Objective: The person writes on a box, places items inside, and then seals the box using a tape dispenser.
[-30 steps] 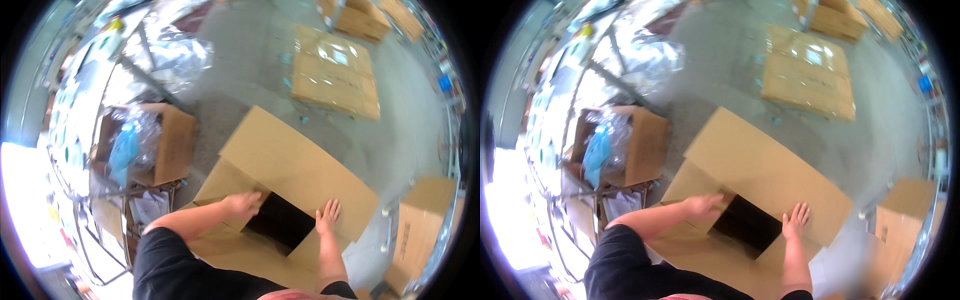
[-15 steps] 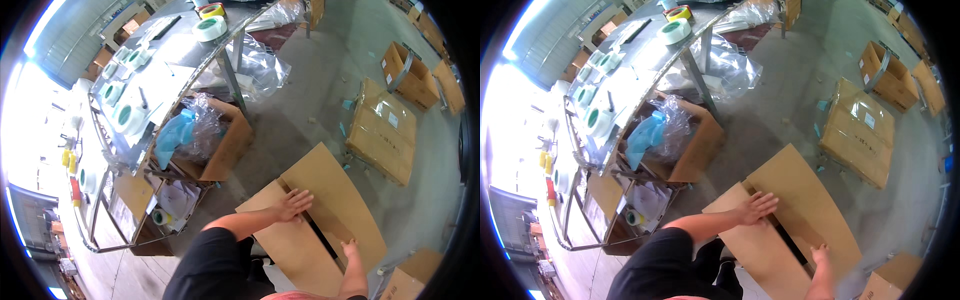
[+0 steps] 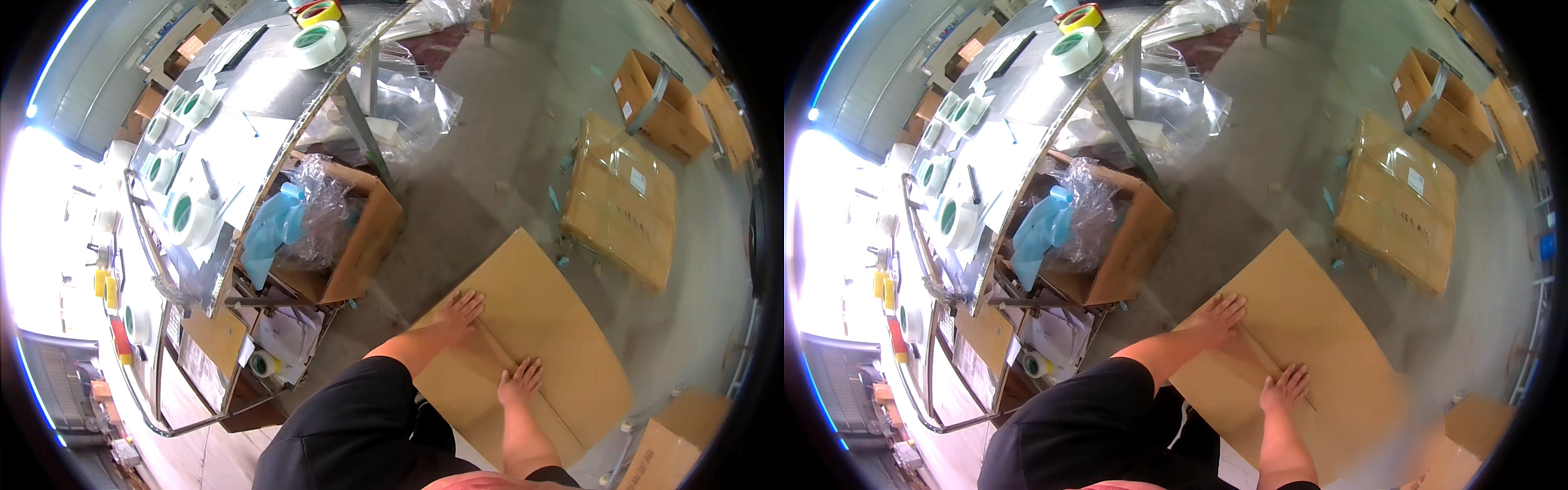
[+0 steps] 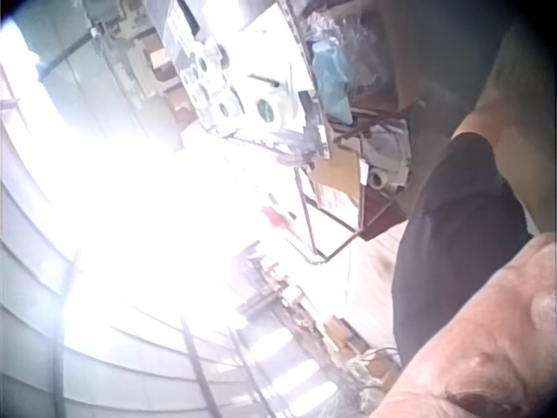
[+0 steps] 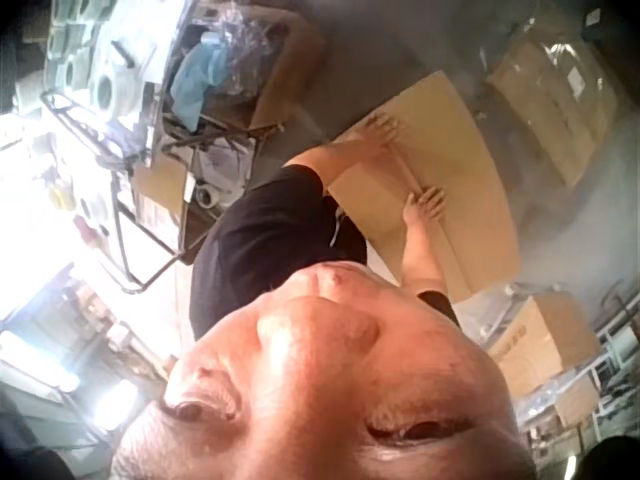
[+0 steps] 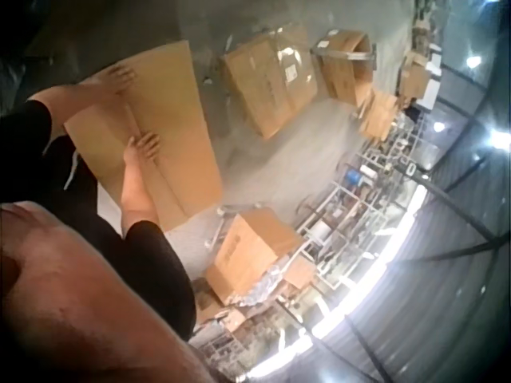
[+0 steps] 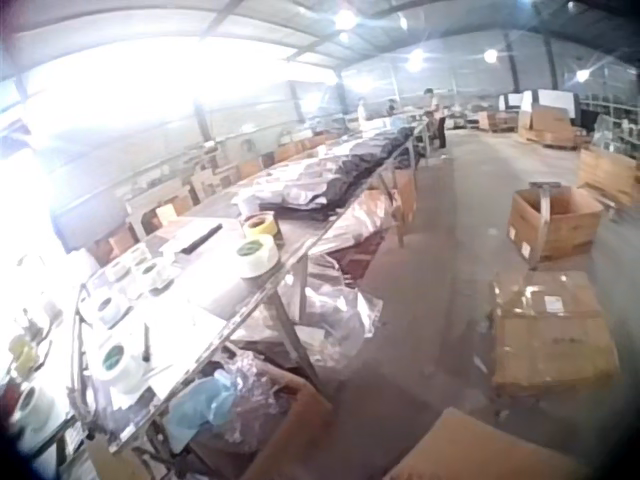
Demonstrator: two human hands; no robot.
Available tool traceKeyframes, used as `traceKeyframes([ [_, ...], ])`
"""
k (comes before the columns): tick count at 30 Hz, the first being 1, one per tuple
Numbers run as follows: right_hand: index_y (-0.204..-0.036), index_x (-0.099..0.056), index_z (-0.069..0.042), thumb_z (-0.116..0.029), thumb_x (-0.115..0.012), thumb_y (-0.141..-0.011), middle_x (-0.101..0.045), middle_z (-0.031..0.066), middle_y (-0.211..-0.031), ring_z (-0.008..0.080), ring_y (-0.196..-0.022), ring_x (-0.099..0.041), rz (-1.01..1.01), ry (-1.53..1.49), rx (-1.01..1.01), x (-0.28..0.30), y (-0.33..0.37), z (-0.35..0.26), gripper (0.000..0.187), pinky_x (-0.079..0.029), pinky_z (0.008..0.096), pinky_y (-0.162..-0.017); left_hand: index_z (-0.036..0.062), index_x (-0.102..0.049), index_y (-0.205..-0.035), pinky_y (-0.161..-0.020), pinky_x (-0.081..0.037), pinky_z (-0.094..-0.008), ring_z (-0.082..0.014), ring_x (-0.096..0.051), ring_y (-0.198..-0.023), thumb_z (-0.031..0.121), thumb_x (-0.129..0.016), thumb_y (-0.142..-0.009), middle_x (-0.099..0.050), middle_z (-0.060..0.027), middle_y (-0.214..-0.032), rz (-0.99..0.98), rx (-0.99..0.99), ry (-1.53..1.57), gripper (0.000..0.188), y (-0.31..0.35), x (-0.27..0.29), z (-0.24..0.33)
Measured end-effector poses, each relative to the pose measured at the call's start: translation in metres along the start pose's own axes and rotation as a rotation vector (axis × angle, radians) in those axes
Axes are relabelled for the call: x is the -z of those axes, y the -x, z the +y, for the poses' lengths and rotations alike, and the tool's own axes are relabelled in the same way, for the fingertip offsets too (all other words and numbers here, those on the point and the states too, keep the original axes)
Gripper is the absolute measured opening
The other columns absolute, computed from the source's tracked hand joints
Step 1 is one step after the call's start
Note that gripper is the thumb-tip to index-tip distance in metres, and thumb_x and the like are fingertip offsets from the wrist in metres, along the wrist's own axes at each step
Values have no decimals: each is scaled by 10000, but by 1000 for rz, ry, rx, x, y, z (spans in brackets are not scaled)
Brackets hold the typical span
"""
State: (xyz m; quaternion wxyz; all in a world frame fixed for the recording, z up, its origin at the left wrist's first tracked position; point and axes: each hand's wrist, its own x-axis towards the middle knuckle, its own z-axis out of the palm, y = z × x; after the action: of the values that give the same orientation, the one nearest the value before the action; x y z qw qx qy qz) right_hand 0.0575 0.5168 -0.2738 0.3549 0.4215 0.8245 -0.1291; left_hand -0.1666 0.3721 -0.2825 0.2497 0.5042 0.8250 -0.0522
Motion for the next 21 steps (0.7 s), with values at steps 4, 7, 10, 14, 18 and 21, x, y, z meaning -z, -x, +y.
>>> traceKeyframes([
  [4, -1548, -52, -112, -446, -471, -954, 113, 140, -1605, 355, -1478, 9, -6, -25, 52, 5, 5, -9, 800, -106, 517, -1179, 118, -179, -1533, -1201, -41, -449, -232, -22, -1490, 431, -414, -986, -49, -33, -1622, -24, -58, -15, 673, -4, -14, -19],
  [7, -1543, -59, -83, -401, -519, -943, 101, 167, -1600, 374, -1472, -17, -13, 8, 38, 18, 4, -4, 821, -125, 501, -1181, 114, -180, -1533, -1199, -50, -453, -236, -27, -1490, 432, -418, -985, -48, -33, -1623, -3, -130, -63, 677, -20, 12, -21],
  [10, -1524, -143, -30, -354, -615, -893, -27, 220, -1589, 391, -1459, -113, -45, -135, -85, 72, -5, -41, 852, -163, 487, -1175, 106, -183, -1531, -1193, -76, -464, -236, -29, -1490, 437, -409, -988, -53, -36, -1622, 38, -92, 43, 675, -40, 5, -25],
  [14, -1451, -295, 30, -181, -642, -884, -222, 261, -1531, 411, -1405, -261, 544, -445, 610, 214, -60, -150, 698, -263, 440, -1150, 100, -192, -1528, -1188, -104, -467, -227, -35, -1489, 419, -391, -996, -62, -48, -1621, 2, -176, 89, 652, -67, -4, -38],
  [18, -1368, -450, 13, -70, -609, -903, -427, 186, -1423, 298, -1318, -439, 724, -618, 1255, 431, -46, -397, 498, -440, 373, -1033, 60, -203, -1516, -1187, -108, -481, -267, -38, -1489, 375, -393, -987, -105, -90, -1611, 8, -246, 265, 643, -69, -22, -66],
  [21, -1319, -511, -6, -103, -658, -881, -559, 164, -1262, 252, -1048, -611, 921, -599, 1656, 556, -41, -568, 472, -533, 332, -817, 45, -197, -1508, -1193, -88, -486, -307, -55, -1485, 341, -378, -985, -126, -123, -1603, 298, -329, 466, 628, -85, -85, -55],
])
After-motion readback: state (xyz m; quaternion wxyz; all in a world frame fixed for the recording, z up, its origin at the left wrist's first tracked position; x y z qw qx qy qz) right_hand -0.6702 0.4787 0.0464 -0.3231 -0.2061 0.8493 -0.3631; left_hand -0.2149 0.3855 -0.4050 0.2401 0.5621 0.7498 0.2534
